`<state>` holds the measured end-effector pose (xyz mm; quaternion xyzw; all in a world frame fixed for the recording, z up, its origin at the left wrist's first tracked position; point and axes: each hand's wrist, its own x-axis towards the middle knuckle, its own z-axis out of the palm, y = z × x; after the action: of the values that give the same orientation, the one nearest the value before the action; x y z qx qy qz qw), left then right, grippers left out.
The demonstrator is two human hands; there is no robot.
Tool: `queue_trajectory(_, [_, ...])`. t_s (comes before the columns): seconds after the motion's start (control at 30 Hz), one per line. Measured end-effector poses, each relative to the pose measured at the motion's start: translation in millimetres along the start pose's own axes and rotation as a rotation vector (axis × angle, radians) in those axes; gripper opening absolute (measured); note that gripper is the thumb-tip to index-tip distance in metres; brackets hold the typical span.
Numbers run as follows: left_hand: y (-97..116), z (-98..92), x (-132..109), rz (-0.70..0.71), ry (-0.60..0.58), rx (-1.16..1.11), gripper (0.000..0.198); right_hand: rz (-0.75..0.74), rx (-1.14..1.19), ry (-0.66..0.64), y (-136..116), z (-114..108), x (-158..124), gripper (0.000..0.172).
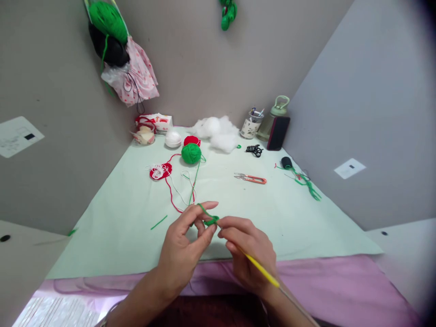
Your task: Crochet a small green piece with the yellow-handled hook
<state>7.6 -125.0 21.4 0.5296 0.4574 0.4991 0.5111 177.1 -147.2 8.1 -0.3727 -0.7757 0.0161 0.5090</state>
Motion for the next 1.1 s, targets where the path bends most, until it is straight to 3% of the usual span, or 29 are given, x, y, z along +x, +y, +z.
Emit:
queue_trajectory(0.2, [-5,-2.6,-2,-0.037,-0.030,-0.025,0.027,-0.007,-0.012,0.033,3,3,-6,0.024])
queue_trajectory(0.3, [-6,0.3,-3,-0.084,-0.032,-0.146,0.034,-0.045,-0.089,0.023,5,5,-10,0.031])
queue_trajectory(0.43, [-3,4.2,-1,-0.330,-0.153,-0.498,0.054,-0.019,-0.064,0.000,5,5,-15,0.048])
queue_trajectory(0.5, [0,3.1,2,-0.462,-0.206,-0.626,0.055,0.052,0.036,0.027,5,3,-15,0.044])
queue_trajectory(0.57, [2,0.8,4,-0.496,-0.197,-0.673,0.050,0.191,0.182,0.098,4,0,-12,0.033])
queue_trajectory(0.67, [4,-0.9,6,-0.426,-0.142,-0.653,0.043,0.411,0.481,0.218,3,-1,-4,0.024])
queue_trajectory(0.77, [3,0.8,4,-0.353,-0.176,-0.574,0.041,0.466,0.612,0.226,2,2,3,0.021])
queue_trajectory(0.87, [0,3.6,2,-0.299,-0.183,-0.484,0.040,0.436,0.563,0.194,0,6,4,0.021])
queue_trajectory(0.97, [-3,6.7,2,-0.272,-0.136,-0.463,0.046,0.317,0.338,0.158,-1,8,-4,0.029])
queue_trajectory(1.1, [-2,8.7,4,-0.407,-0.141,-0.603,0.049,0.086,0.016,0.087,1,8,-13,0.046])
